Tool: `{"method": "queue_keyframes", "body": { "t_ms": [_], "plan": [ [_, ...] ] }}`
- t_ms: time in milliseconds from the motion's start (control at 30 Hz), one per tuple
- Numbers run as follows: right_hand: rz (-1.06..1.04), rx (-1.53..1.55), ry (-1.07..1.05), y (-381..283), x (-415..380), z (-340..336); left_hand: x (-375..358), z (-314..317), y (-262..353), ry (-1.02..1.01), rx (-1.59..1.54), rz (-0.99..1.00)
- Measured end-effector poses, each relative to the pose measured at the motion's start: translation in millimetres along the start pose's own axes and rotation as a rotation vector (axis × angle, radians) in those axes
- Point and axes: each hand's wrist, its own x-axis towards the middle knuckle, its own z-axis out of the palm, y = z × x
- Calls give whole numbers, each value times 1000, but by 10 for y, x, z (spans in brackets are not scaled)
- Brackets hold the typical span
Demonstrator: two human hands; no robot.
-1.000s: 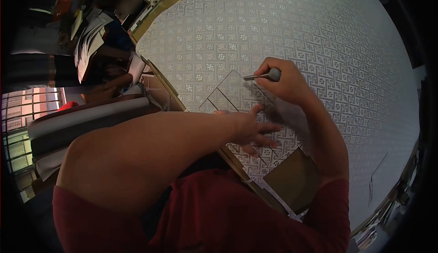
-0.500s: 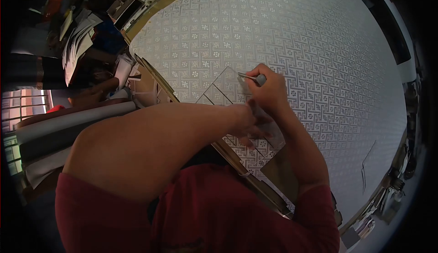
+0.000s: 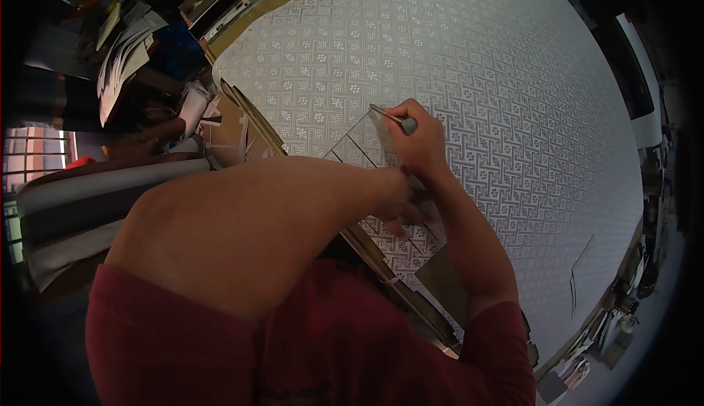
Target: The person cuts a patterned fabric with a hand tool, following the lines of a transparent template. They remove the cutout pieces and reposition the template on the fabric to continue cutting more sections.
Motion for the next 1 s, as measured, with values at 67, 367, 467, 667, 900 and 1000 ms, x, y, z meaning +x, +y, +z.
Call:
{"method": "queue_keyframes", "body": {
  "t_ms": [67, 367, 467, 667, 900, 1000],
  "plan": [
    [-32, 25, 26, 31, -15, 8, -27, -41, 10, -41, -26, -1],
    [-35, 48, -560, 102, 807, -413, -431, -581, 277, -282, 786, 214],
    [-115, -22, -867, 6, 1286, -413, -422, -614, 276, -315, 744, 222],
    [-206, -66, -1104, -121, 1616, -310, -339, -490, 207, -269, 785, 258],
    [-322, 15, -1239, -170, 1532, 27, -323, -418, 26, -259, 823, 296],
    [-365, 134, -1333, -295, 1226, 465, -311, -371, 59, -231, 856, 302]
  ]
}}
